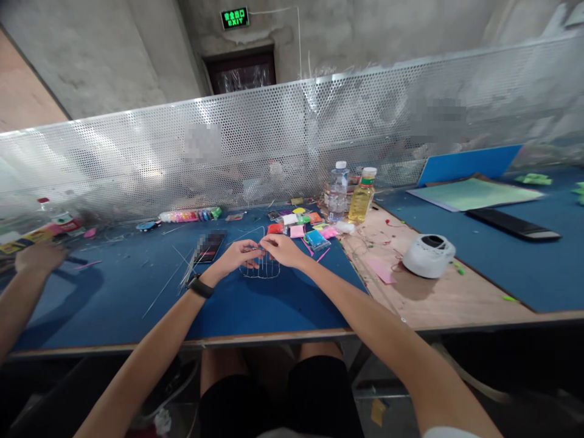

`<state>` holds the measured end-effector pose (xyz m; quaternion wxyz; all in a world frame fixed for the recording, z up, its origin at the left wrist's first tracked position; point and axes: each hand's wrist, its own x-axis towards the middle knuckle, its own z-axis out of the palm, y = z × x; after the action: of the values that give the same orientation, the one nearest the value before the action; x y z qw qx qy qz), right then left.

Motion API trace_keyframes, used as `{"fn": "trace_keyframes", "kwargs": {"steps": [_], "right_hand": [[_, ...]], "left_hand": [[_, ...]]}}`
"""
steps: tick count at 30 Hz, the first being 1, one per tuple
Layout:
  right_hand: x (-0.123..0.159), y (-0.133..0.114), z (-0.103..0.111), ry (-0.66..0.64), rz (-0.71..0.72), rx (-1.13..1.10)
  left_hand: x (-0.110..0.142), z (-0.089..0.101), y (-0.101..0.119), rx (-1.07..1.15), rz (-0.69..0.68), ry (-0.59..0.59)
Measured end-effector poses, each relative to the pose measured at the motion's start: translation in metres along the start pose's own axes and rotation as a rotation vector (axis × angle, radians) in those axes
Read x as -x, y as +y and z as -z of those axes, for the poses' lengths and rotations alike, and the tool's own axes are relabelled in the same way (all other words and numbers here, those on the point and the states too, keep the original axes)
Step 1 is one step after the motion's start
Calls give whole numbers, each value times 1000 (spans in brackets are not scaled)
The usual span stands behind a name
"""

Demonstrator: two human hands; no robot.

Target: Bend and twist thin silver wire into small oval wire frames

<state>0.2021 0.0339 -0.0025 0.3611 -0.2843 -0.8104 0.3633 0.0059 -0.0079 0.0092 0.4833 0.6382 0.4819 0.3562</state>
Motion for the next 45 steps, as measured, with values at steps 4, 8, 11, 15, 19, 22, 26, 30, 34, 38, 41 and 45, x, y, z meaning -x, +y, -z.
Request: {"fn": "trace_keyframes", "kwargs": {"steps": [4, 8, 11, 15, 19, 22, 26, 30, 34, 38, 41, 45], "right_hand": [[0, 1, 0, 10, 12, 24], [1, 0, 1, 20, 28, 36], [1, -2, 1, 30, 32, 45], [0, -7, 1, 89, 40, 70], [-1, -10, 4, 242, 91, 130], [-2, -11, 8, 336, 131, 164], [-1, -9, 14, 411, 217, 309], [-1, -7, 14, 330, 277, 462], [-1, -3, 9, 194, 324, 611], [-2, 1, 8, 143, 324, 686], [-3, 2, 11, 140, 328, 713], [-3, 2, 14, 108, 335, 723]], "left_hand": [[1, -1, 1, -7, 3, -19], [2, -1, 2, -11, -6, -39], [2, -1, 2, -15, -13, -49], [0, 1, -1, -29, -12, -36], [-4, 2, -8, -113, -80, 38], [-5, 5, -13, -264, -199, 133], [-7, 11, -14, -404, -304, 338], [-9, 14, -9, -325, -326, 406], [-8, 9, -3, -98, -247, 298], [-5, 6, 0, 22, -165, 201], [-3, 6, 2, 113, -104, 128], [-2, 6, 3, 133, -113, 52]]}}
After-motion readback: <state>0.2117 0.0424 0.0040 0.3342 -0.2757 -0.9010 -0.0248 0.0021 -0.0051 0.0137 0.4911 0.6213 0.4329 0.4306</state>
